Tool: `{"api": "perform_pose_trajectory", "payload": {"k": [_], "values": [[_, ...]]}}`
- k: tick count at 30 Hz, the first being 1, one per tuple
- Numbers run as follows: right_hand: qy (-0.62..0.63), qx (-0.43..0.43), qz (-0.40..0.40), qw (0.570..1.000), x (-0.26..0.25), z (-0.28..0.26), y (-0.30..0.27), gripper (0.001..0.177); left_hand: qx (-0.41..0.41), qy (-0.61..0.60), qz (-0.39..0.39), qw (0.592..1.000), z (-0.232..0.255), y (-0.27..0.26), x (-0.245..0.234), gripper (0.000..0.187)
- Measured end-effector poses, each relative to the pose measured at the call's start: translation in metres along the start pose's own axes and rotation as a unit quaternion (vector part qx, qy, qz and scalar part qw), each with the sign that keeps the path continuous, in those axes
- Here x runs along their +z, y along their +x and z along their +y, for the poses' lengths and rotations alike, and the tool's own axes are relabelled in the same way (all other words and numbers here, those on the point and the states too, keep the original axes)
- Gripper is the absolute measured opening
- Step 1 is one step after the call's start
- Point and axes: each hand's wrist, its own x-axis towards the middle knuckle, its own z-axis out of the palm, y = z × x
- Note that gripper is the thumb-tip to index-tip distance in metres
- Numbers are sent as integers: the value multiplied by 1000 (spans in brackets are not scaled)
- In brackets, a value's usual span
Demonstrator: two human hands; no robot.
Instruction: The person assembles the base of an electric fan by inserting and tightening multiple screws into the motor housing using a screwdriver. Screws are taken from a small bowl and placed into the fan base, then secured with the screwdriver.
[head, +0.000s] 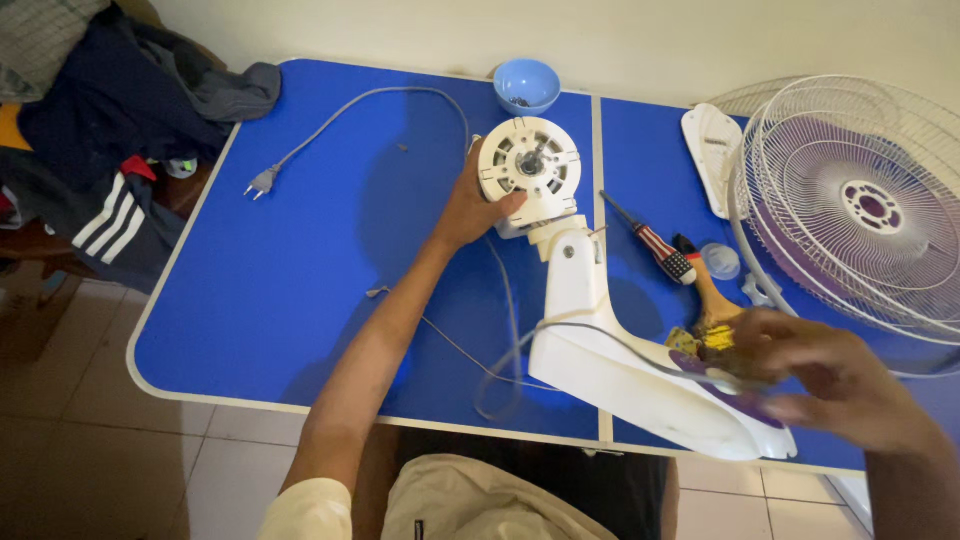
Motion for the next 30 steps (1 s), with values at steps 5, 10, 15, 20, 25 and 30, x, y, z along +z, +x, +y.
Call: {"api": "perform_pose_trajectory", "payload": {"k": [5, 10, 15, 20, 25, 30], "values": [[16, -74, -10, 997, -19, 23, -70, 19, -7, -2, 11, 1000, 3, -6, -5, 81], [-66, -35, 41, 996, -15, 45, -100, 35, -5, -6, 23, 1000, 7, -8, 0, 80], [-269, -11, 91, 959, 4, 62, -99, 38, 9, 11, 22, 1000, 10, -8, 2, 75], [-141, 254, 255, 922, 41, 107, -87, 97, -2, -13, 50, 999, 5, -10, 0, 82], [-69, 78, 304, 947, 88, 140, -73, 113, 49, 43, 57, 996, 0, -16, -15, 103], [-72, 114, 368, 920, 120, 158, -45, 83, 17, 32, 50, 998, 1, -21, -20, 120]]}}
